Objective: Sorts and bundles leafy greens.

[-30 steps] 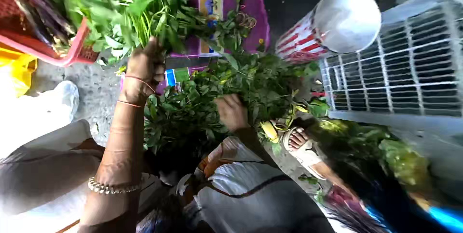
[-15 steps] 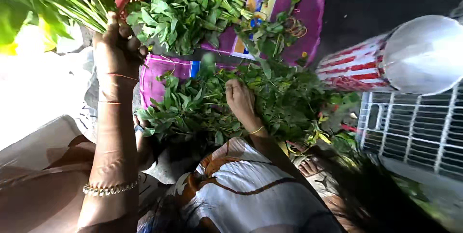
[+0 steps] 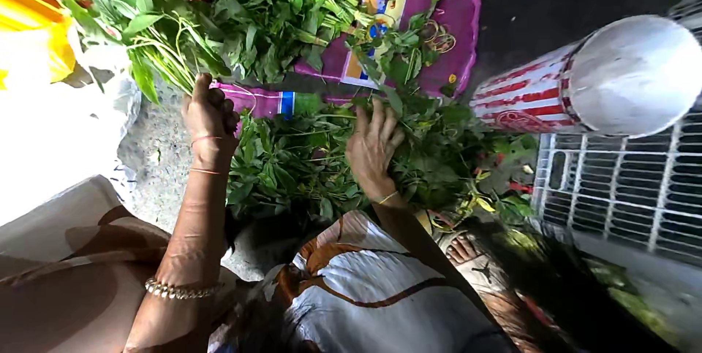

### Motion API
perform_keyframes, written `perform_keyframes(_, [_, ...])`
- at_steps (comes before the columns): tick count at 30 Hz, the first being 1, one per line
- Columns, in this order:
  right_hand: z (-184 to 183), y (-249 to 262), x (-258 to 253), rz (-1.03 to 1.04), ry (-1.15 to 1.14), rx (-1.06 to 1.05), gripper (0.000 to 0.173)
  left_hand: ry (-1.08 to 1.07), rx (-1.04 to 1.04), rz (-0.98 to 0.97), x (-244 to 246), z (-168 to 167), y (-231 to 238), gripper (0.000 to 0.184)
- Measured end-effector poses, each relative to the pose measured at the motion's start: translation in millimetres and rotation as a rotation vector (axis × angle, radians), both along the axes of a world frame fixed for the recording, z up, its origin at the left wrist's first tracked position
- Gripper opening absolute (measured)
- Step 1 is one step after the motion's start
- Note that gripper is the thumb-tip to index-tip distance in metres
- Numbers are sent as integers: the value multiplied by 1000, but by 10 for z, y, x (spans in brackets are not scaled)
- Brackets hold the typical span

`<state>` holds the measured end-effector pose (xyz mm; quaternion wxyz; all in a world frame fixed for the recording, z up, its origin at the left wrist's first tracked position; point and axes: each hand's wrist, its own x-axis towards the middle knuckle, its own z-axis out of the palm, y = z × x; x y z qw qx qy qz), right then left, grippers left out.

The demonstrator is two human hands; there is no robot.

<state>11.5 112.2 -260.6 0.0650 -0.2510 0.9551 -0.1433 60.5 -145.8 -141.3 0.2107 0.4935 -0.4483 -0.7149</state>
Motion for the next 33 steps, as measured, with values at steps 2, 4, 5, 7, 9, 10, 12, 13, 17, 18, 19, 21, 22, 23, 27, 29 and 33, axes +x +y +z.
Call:
perform_keyframes(2, [-35,-33,140,117,-51,-59,54,5,-10,-7,-11,-7,1,33])
perform_keyframes(4, [-154,-91,297,283,-147,-36,49,15,-14,-29,-23,-14,15,32])
perform_keyframes(5, [-235,-126,359,338,-165,3,44,21,-14,-29,-27,-14,22,32])
perform_keyframes(7, [-349,-175,402,384,-155,11,27,24,-10,-19,-20,5,31,32])
perform_keyframes(9, [-379,-205,381,413,-59,-50,14,27,5,-10,-4,24,26,29])
perform_keyframes(10, [-365,-219,372,434,15,-108,13,32,8,-5,0,30,20,28])
perform_keyframes(12, [-294,-266,353,460,157,-196,18,30,4,-2,-6,41,9,30])
perform_keyframes(13, [-253,-307,327,453,169,-189,27,30,2,-1,-12,48,6,32])
perform_keyframes(17, [-245,-543,124,387,-35,19,36,36,7,3,-15,77,27,32])
perform_keyframes(18, [-282,-590,68,384,-59,28,23,43,7,2,-15,88,29,32])
perform_keyframes(19, [-276,-616,19,385,-67,20,16,48,10,5,-20,111,27,31])
perform_keyframes(21, [-104,-598,-87,377,-50,-48,17,66,7,5,-46,178,-5,28])
perform_keyframes(22, [46,-542,-120,363,-18,-86,19,80,1,13,-54,209,-24,28])
perform_keyframes(23, [222,-463,-145,338,40,-115,21,96,-11,22,-64,238,-48,28])
perform_keyframes(27, [760,-104,-215,110,122,-66,26,148,-71,64,-153,307,-117,23])
perform_keyframes(29, [854,66,-237,-39,-104,-64,25,157,-61,82,-194,294,-72,20])
perform_keyframes(33, [948,261,-187,-259,-355,-263,26,180,-16,-107,-159,232,213,34])
